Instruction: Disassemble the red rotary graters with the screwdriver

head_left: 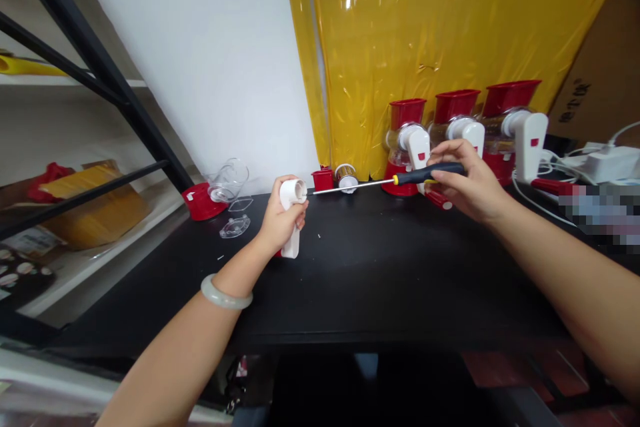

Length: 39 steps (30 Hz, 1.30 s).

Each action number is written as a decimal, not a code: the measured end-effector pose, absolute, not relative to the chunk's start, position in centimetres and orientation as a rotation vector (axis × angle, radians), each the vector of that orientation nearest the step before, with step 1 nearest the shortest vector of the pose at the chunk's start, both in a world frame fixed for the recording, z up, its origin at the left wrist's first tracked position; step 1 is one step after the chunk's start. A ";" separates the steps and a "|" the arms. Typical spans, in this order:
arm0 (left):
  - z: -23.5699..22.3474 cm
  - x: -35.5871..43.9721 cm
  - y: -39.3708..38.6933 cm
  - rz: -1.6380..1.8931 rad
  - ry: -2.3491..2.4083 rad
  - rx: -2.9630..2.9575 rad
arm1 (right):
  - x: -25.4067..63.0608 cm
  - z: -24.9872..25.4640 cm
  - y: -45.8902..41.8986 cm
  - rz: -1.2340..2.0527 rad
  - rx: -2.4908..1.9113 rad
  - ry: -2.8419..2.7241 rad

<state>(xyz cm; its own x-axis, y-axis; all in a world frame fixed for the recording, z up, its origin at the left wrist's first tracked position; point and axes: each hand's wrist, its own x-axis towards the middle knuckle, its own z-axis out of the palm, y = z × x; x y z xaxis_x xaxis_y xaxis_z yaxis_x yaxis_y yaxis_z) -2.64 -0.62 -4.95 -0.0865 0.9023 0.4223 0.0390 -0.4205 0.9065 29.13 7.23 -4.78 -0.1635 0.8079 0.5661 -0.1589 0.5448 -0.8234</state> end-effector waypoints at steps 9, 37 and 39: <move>-4.9 -2.7 -0.7 1.592 1.050 1.498 | 29.3 -4.7 7.0 0.945 -0.789 -1.598; -4.9 -3.0 -0.5 1.606 1.039 1.502 | 29.1 -4.8 7.0 1.003 -0.722 -1.524; -5.0 -3.0 -0.5 1.599 1.042 1.503 | 29.0 -4.8 7.1 0.992 -0.734 -1.501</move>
<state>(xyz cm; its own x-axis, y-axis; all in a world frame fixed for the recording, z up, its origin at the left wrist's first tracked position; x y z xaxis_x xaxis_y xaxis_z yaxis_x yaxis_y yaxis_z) -2.98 -0.49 -4.96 -0.0841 0.8965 0.4350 0.0357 -0.4335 0.9004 29.03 7.10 -4.79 -0.1692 0.8733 0.4569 -0.0775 0.4503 -0.8895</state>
